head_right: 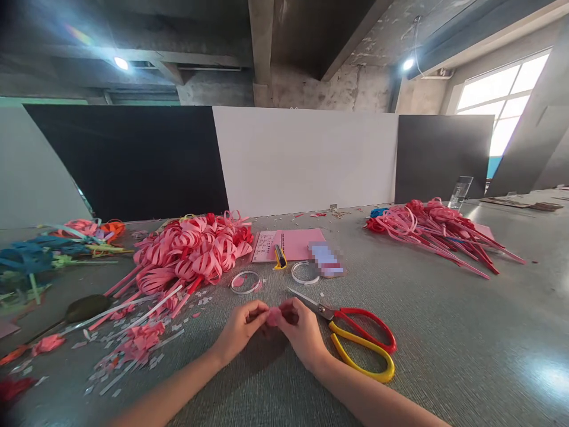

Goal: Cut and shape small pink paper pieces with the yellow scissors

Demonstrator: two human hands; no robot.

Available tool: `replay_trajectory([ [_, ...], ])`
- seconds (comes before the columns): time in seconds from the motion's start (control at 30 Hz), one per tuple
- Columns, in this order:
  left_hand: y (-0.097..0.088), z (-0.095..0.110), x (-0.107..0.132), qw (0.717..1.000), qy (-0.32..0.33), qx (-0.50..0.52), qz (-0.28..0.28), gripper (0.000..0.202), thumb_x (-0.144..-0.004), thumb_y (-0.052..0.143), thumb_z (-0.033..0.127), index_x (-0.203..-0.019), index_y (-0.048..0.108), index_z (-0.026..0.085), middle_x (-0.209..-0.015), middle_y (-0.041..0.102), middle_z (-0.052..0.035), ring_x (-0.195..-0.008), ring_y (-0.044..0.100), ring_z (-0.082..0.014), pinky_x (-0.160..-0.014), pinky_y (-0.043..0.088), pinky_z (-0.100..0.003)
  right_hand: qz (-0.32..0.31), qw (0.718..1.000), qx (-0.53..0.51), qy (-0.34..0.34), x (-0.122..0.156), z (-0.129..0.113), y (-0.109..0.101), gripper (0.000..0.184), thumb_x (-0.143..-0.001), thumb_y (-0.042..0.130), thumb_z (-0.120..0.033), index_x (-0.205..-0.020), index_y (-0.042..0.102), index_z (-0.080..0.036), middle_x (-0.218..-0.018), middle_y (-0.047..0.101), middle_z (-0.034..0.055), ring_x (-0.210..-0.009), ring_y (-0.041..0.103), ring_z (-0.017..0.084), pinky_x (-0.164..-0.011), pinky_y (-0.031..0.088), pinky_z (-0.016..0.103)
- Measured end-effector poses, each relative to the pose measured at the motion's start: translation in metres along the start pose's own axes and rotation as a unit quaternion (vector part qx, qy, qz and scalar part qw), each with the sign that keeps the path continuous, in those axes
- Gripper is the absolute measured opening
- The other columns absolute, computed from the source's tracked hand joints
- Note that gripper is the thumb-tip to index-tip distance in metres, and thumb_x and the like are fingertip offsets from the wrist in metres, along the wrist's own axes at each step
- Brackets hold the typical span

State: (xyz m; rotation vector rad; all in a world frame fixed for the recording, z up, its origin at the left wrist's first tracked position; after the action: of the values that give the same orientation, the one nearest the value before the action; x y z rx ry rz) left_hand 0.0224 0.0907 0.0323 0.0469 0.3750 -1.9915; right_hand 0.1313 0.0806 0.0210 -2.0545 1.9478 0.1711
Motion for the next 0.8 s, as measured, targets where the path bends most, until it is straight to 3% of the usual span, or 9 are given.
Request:
replay_trajectory([
  [0.13, 0.003, -0.002, -0.001, 0.999, -0.009, 0.026, -0.015, 0.019, -0.078, 0.047, 0.030, -0.072, 0.055, 0.014, -0.065, 0.058, -0.0005, -0.054, 0.058, -0.0135, -0.054, 0.045, -0.025, -0.014, 1.000, -0.019, -0.003, -0.001, -0.001, 0.002, 0.016, -0.075, 0.053, -0.033, -0.071, 0.051, -0.018, -0.060, 0.057, -0.0013, -0.057, 0.054, 0.013, -0.053, 0.041, 0.023],
  [0.5, 0.001, -0.010, -0.001, 0.993, -0.029, 0.117, -0.017, 0.010, -0.075, 0.049, 0.020, -0.074, 0.057, 0.013, -0.066, 0.060, -0.0018, -0.058, 0.058, -0.0146, -0.058, 0.046, -0.028, -0.015, 1.000, -0.008, -0.022, 0.000, -0.001, 0.000, 0.011, -0.074, 0.048, -0.019, -0.070, 0.058, -0.017, -0.065, 0.059, -0.0003, -0.063, 0.053, 0.014, -0.058, 0.041, 0.023],
  [0.8, -0.001, -0.008, -0.001, 0.995, -0.037, 0.087, -0.008, 0.015, -0.075, 0.051, 0.026, -0.070, 0.057, 0.014, -0.061, 0.058, -0.0002, -0.056, 0.057, -0.0136, -0.056, 0.044, -0.025, -0.019, 0.999, 0.035, -0.004, 0.001, 0.001, 0.001, 0.019, -0.070, 0.046, -0.011, -0.072, 0.064, -0.017, -0.068, 0.064, 0.0011, -0.068, 0.058, 0.015, -0.064, 0.044, 0.025],
])
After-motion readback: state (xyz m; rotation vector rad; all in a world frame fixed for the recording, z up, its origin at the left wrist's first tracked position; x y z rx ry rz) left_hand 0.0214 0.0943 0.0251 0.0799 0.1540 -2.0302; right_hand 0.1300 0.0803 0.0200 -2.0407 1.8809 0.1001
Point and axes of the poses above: each hand's wrist, its own x-axis away from the middle knuckle, its own y-axis out of the palm, z = x × y, the point moved 8 cm from there along -x, towards the middle knuckle
